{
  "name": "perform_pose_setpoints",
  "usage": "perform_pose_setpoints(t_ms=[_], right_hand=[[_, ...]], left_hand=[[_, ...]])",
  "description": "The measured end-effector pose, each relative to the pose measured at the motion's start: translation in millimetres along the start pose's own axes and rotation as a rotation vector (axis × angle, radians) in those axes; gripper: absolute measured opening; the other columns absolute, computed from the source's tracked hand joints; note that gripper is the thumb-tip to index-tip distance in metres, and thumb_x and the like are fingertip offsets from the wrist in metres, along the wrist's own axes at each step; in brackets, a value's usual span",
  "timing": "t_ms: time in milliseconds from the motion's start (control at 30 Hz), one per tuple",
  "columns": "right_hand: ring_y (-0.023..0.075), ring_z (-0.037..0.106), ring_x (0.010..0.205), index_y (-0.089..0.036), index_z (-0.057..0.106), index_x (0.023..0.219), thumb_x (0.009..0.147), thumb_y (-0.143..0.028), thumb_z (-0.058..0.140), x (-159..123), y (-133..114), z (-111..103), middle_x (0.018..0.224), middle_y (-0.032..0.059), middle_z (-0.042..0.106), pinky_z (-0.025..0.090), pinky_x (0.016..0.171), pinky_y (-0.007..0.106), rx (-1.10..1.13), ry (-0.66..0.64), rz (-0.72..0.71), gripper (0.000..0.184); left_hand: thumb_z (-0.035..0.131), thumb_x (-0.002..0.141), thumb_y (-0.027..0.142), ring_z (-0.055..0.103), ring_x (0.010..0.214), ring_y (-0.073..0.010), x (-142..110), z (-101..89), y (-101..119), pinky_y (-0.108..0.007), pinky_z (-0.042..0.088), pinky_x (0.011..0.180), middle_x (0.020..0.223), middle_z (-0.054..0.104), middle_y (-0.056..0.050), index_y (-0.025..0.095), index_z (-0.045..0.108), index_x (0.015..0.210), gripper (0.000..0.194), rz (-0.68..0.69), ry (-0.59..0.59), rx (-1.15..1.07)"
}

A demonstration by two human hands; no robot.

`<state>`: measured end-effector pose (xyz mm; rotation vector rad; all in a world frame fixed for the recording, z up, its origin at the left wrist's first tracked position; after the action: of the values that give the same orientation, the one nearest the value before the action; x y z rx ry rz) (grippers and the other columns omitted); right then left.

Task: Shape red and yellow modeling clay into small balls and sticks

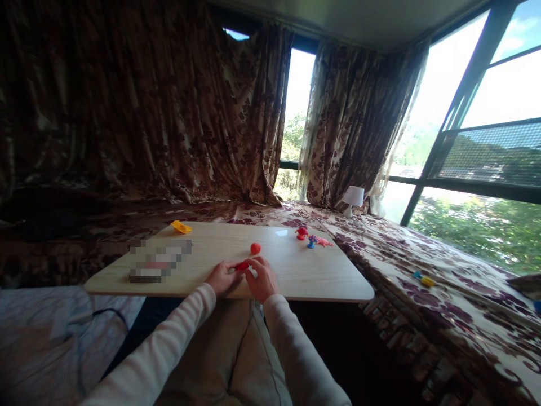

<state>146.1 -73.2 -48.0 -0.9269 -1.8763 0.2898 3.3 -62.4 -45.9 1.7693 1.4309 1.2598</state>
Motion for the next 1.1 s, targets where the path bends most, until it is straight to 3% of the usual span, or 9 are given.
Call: perform_pose_setpoints(t_ms=[167,267,433,600,833,1100], right_hand=[[0.0164,0.054,0.077,-0.019,0.064,0.083,0.078,-0.016,0.054,0,3,1,0.078,0.0021,0.061,0.044,0.074,0.029,-0.139,0.041,0.047,0.012],[0.0171,0.053,0.081,-0.019,0.065,0.08,0.077,-0.015,0.055,1,5,1,0.082,0.0031,0.062,0.043,0.078,0.03,-0.227,0.043,0.053,0.011],[0.0182,0.053,0.083,-0.02,0.069,0.078,0.075,-0.015,0.058,1,7,1,0.086,0.0041,0.063,0.044,0.08,0.03,-0.29,0.015,0.092,0.012],[0.0194,0.052,0.089,-0.024,0.068,0.099,0.077,-0.014,0.056,-2,-2,-3,0.093,0.004,0.063,0.043,0.082,0.031,-0.309,0.03,0.06,0.027],[0.0184,0.05,0.084,-0.023,0.072,0.084,0.071,-0.003,0.05,-3,-5,-4,0.086,0.0037,0.062,0.044,0.08,0.029,-0.297,0.024,0.052,0.032],[0.0185,0.048,0.088,-0.03,0.072,0.09,0.071,-0.001,0.049,-4,-12,-3,0.091,0.0023,0.06,0.043,0.08,0.029,-0.293,-0.026,-0.063,0.042]], left_hand=[[0.065,0.066,0.02,0.061,0.089,-0.0202,-1,1.7,1,-0.031,0.044,0.087,0.087,0.071,-0.005,0.019,0.072,0.09,0.025,0.092,0.012,0.223],[0.063,0.069,0.019,0.059,0.091,-0.0193,-1,3.5,0,-0.031,0.043,0.087,0.085,0.07,-0.004,0.021,0.073,0.081,0.015,0.109,0.019,0.361],[0.062,0.072,0.023,0.057,0.09,-0.0193,-2,5.0,3,-0.031,0.042,0.085,0.086,0.068,-0.004,0.021,0.072,0.081,0.014,0.098,0.014,0.477],[0.064,0.072,0.03,0.055,0.088,-0.0192,-3,5.5,4,-0.03,0.042,0.081,0.085,0.066,-0.004,0.02,0.07,0.077,0.013,0.089,0.021,0.519],[0.063,0.071,0.032,0.056,0.087,-0.0192,-1,6.2,3,-0.028,0.041,0.08,0.083,0.066,-0.004,0.019,0.07,0.074,0.015,0.086,0.024,0.538],[0.065,0.068,0.032,0.057,0.086,-0.0188,0,5.4,-1,-0.027,0.042,0.078,0.085,0.066,-0.004,0.019,0.071,0.074,0.016,0.108,0.037,0.517]])
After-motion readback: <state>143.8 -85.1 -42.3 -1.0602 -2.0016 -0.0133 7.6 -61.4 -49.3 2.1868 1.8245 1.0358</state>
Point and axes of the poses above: each hand's wrist, its own x-axis towards the middle knuckle, its own z-axis out of the palm, y = z × x, the point moved 3 cm from there along x, towards the middle knuckle
